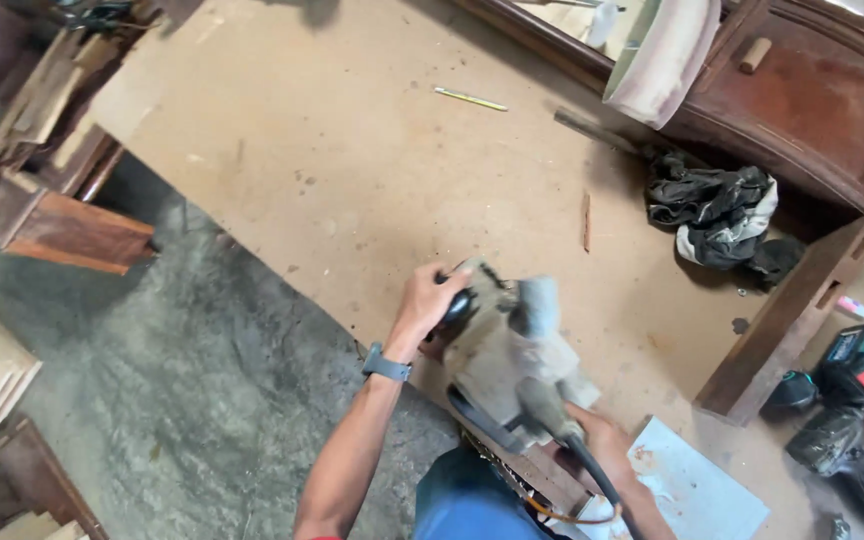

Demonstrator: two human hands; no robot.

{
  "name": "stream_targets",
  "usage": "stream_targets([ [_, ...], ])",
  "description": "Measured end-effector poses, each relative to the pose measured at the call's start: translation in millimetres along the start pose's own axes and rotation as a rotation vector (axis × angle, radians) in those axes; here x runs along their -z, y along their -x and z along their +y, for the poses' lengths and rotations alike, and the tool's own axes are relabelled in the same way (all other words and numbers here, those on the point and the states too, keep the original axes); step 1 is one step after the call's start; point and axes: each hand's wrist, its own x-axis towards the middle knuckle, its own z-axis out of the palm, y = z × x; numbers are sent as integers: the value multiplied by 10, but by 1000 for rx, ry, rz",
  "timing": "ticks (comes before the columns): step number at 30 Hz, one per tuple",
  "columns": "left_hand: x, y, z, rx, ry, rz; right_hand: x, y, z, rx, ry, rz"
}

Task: Using a belt sander to smooth a wooden board and applying liquid finish or glue to the surface.

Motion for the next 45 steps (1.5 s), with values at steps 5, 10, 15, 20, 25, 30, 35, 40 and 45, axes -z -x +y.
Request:
stream_targets([
  [5,45,203,-850,175,41,156,-218,-65,-402,-94,64,-227],
  [10,-78,146,-1329,220,-52,295,-233,-110,-663,-214,1,-276],
  [15,-172,189,-1181,124,-234,380,-359,-148,-341,83,143,-188],
  [20,-6,129,-1015,139,-83,425,-525,-320,-431,14,66,-177],
  [25,63,-322,-1276,175,-219,510,-398,-659,-701,7,301,-264],
  [30,24,-431,-983,126,-124,557,-487,-1062,-315,65,71,-150],
  [35,-626,-365,-830,325,-190,461,-180,-809,344,111,164,-94],
  [40,-1179,293,-482,287,-36,417,175,-192,802,104,230,-41],
  [45,-1727,822,-475,301,-124,358,496,481,1309,250,216,-34],
])
